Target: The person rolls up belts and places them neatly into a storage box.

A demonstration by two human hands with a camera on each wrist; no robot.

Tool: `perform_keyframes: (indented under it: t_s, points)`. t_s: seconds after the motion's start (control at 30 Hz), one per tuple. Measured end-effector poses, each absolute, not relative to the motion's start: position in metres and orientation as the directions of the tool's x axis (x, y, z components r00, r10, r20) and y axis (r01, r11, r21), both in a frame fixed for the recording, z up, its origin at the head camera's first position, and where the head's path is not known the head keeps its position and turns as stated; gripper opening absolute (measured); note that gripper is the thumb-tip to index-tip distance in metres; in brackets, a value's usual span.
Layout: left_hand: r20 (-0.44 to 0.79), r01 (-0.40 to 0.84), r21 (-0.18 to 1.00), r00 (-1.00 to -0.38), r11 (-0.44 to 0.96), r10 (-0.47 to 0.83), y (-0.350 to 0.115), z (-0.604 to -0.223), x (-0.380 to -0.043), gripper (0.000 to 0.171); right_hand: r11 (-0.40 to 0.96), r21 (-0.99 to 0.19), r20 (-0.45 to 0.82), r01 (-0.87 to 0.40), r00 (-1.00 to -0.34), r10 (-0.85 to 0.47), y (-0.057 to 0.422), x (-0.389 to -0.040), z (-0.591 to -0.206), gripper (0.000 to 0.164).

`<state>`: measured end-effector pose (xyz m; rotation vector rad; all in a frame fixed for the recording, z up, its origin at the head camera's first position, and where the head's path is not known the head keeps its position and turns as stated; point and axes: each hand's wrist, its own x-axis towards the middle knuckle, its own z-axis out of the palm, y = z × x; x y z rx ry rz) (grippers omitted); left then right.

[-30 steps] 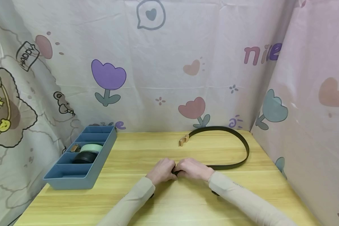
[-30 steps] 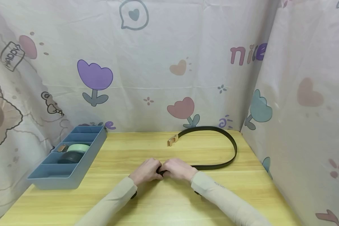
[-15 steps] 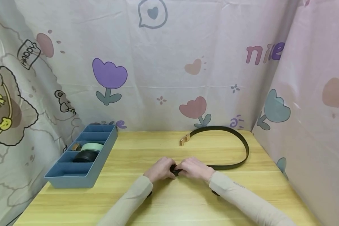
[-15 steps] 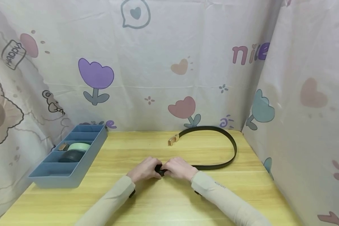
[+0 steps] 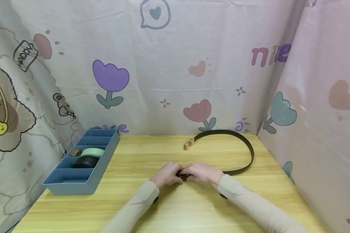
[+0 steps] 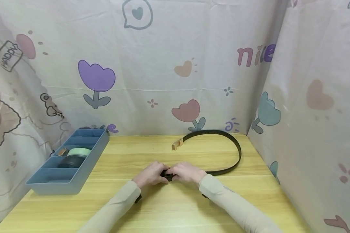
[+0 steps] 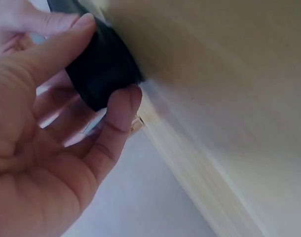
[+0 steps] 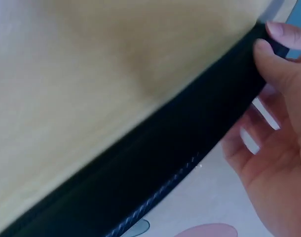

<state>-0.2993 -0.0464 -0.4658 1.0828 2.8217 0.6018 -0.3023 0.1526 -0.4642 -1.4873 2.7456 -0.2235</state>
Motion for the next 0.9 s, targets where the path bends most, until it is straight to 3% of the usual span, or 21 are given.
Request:
perform_keyframes:
  t_s: [0.17,0.23,0.47,0.63,0.8,0.9]
  points:
    - [0.066,0.678,0.389,-0.696,0.624,0.715,-0.051,-0.463,-0.299,0.073,0.524,-0.150,0.046,-0.839,-0.535,-0.844,0.155,-0.300,-0.459,0.029]
    - [0.047,0.668,0.404,-0.697,0.625,0.715,-0.053,-0.461,-0.299,0.077,0.522,-0.126,0.074,-0.844,-0.532,-0.843,0.153,-0.299,-0.461,0.024]
    - [0.014,0.607,0.410,-0.751,0.681,0.660,-0.052,-0.462,-0.300,0.024,0.532,-0.049,0.154,-0.845,-0.533,-0.832,0.143,-0.295,-0.468,0.005]
    - [0.058,0.575,0.396,-0.794,0.716,0.605,-0.046,-0.465,-0.297,0.026,0.525,-0.071,0.165,-0.848,-0.529,-0.832,0.143,-0.295,-0.469,0.005]
    - [0.079,0.615,0.330,-0.774,0.716,0.628,-0.046,-0.466,-0.296,0.023,0.500,-0.154,0.117,-0.852,-0.518,-0.848,0.149,-0.298,-0.468,0.014]
    - [0.062,0.620,0.352,-0.763,0.701,0.644,-0.049,-0.464,-0.295,0.038,0.508,-0.198,0.082,-0.838,-0.531,-0.844,0.154,-0.300,-0.467,0.026]
